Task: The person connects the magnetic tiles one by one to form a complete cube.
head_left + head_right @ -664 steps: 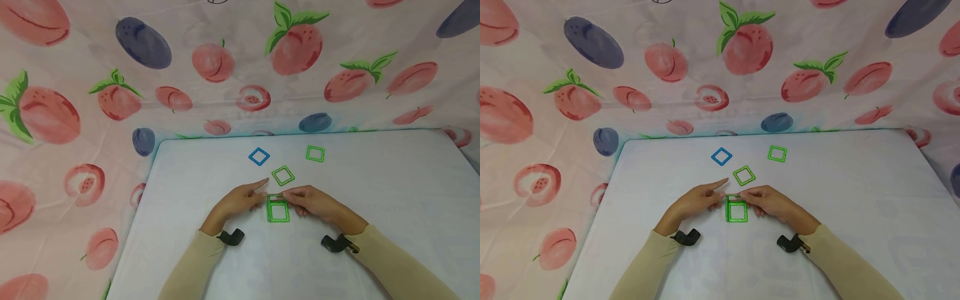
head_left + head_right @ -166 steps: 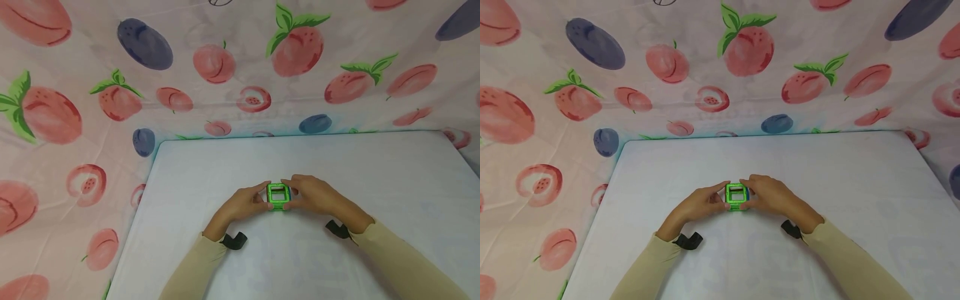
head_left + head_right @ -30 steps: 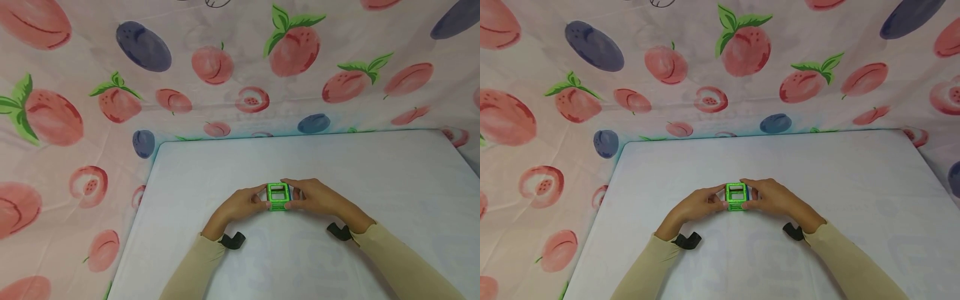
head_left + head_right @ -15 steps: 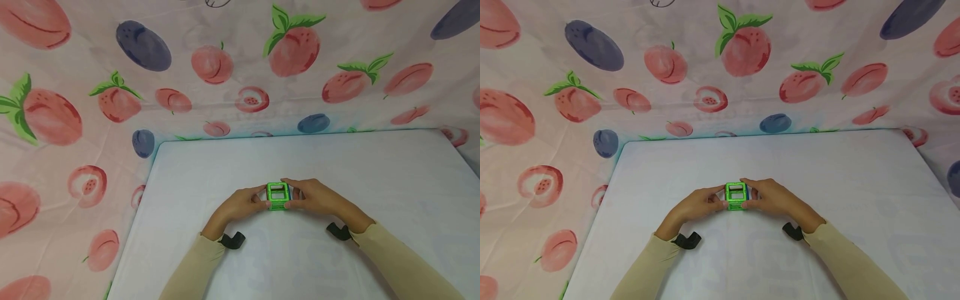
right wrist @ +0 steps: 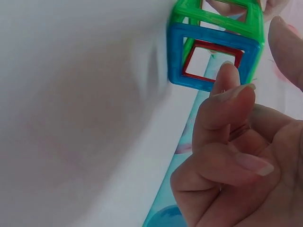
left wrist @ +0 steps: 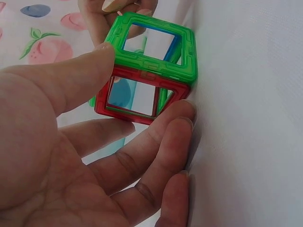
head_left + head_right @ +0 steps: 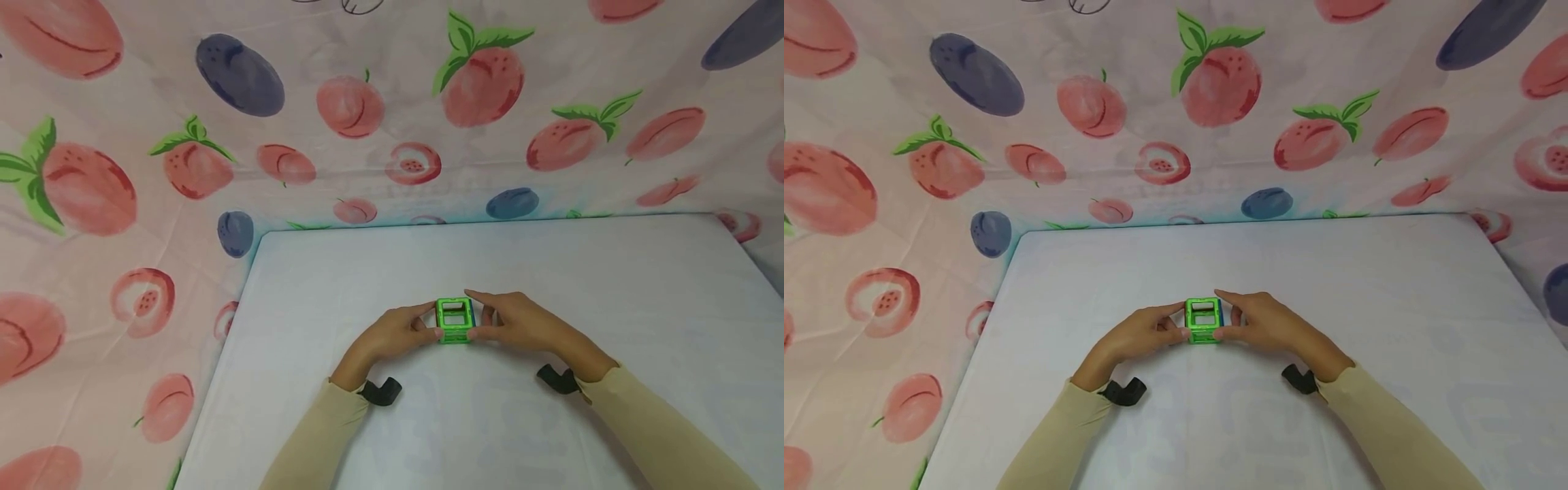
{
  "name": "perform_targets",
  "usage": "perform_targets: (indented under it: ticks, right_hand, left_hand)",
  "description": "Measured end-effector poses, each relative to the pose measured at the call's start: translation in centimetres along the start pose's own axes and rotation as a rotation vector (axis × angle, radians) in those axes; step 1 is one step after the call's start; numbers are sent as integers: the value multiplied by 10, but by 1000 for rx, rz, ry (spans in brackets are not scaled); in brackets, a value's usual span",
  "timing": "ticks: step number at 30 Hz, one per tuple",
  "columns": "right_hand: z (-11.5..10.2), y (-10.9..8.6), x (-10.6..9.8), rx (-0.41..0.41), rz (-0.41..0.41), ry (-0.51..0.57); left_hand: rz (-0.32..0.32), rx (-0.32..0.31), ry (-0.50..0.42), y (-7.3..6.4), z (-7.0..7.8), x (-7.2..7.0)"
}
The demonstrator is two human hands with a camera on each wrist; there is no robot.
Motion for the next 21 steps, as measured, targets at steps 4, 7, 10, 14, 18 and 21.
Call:
perform_targets:
  ticks: [4, 7, 10, 14, 18, 21]
  right_hand:
    - [-1, -3, -8, 1, 8, -8]
    - [-5, -6, -15, 5, 23, -13]
    - [-6, -13, -25, 25, 51, -35]
    - [-7, -22, -39, 37, 107, -49]
    - [-8, -34, -50, 45, 165, -71]
    - [-8, -48, -62, 51, 236, -120]
  left_hand:
    - [0, -10, 1, 3, 1, -2]
    - [-2, -38, -13, 1, 2, -5]
    - [-6, -56, -30, -2, 1, -7]
    - [-1, -64, -54, -5, -5, -13]
    - [-14, -67, -96, -10, -10, -18]
    - [-10, -73, -102, -14, -11, -23]
Point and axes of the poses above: each hand's wrist, its own y-axis towards the middle knuckle, its own x-axis out of the palm, z = x × y, the point moved 5 cm from there along y, towards the middle knuckle, and after that the axes turned 3 degrees about y, right-handed, at the moved point
